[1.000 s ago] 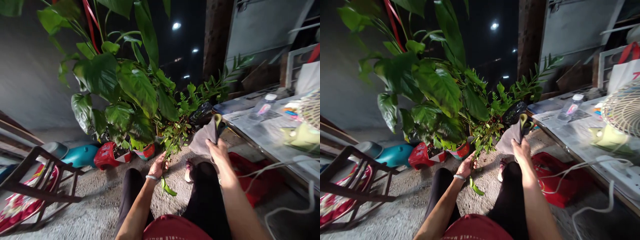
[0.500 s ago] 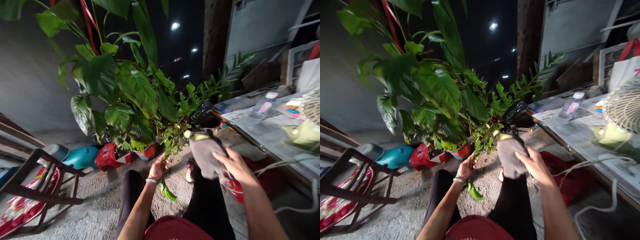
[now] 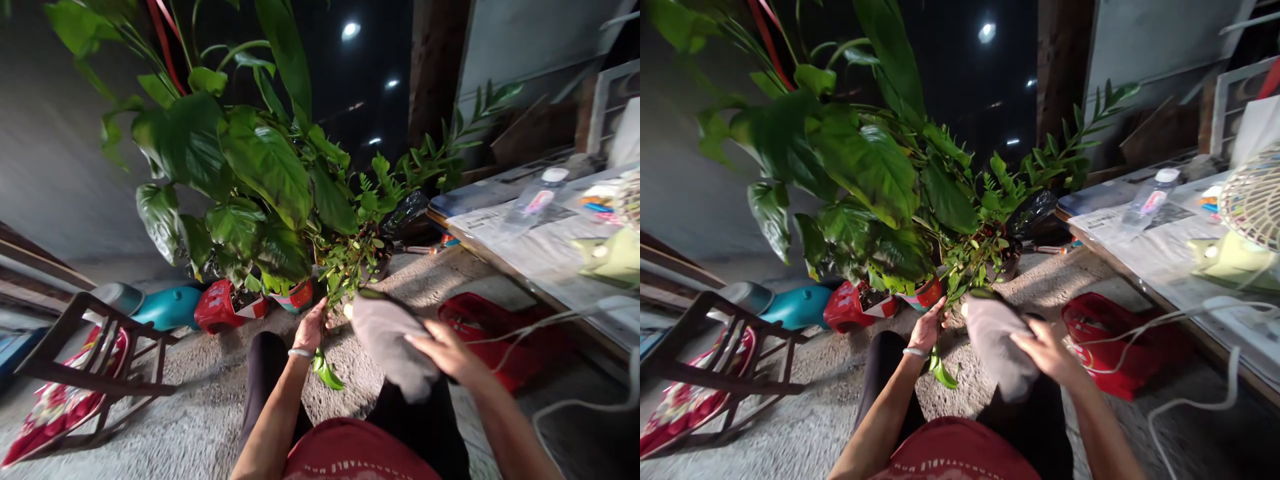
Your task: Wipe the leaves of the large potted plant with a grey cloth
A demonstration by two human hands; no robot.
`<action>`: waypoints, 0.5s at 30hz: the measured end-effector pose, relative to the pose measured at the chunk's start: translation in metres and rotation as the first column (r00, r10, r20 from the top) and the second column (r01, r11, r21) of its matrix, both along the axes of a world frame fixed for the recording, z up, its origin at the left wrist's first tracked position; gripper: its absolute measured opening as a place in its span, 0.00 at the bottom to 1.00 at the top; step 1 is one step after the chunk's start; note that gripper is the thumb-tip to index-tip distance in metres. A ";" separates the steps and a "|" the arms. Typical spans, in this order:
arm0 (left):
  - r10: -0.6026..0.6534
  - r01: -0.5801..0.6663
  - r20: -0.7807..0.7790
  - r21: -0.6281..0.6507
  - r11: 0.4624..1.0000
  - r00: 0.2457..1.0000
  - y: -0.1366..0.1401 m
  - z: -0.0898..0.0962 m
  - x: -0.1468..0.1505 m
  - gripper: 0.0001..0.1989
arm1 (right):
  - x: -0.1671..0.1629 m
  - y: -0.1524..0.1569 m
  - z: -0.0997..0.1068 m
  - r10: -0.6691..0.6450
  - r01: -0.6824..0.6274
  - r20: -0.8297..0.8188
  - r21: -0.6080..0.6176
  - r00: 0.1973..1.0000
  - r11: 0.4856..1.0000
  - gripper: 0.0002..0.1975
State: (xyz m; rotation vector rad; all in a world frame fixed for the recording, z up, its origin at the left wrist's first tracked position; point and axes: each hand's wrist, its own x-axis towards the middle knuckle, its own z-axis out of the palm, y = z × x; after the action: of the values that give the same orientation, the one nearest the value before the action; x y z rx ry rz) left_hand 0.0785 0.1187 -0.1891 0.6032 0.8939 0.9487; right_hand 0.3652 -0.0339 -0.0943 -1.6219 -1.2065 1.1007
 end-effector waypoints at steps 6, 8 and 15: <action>-0.009 0.009 -0.004 -0.010 1.000 1.000 -0.003 0.009 0.004 0.28 | 0.039 0.105 0.035 -0.349 0.390 0.444 -0.001 0.825 0.921 0.23; -0.020 0.021 -0.038 0.004 1.000 0.999 -0.004 0.012 0.003 0.26 | 0.003 0.132 0.024 -0.239 0.298 0.424 -0.076 0.874 0.952 0.21; 0.024 -0.024 0.012 -0.009 1.000 1.000 0.001 0.010 -0.007 0.23 | -0.103 0.060 -0.055 0.100 -0.075 0.203 -0.130 0.974 0.989 0.08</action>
State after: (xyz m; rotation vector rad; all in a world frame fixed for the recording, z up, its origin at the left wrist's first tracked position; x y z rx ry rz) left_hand 0.0714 0.1196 -0.1796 0.5798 0.8957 0.9687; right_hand 0.2625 0.0266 -0.1490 -1.8291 -1.3813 1.0980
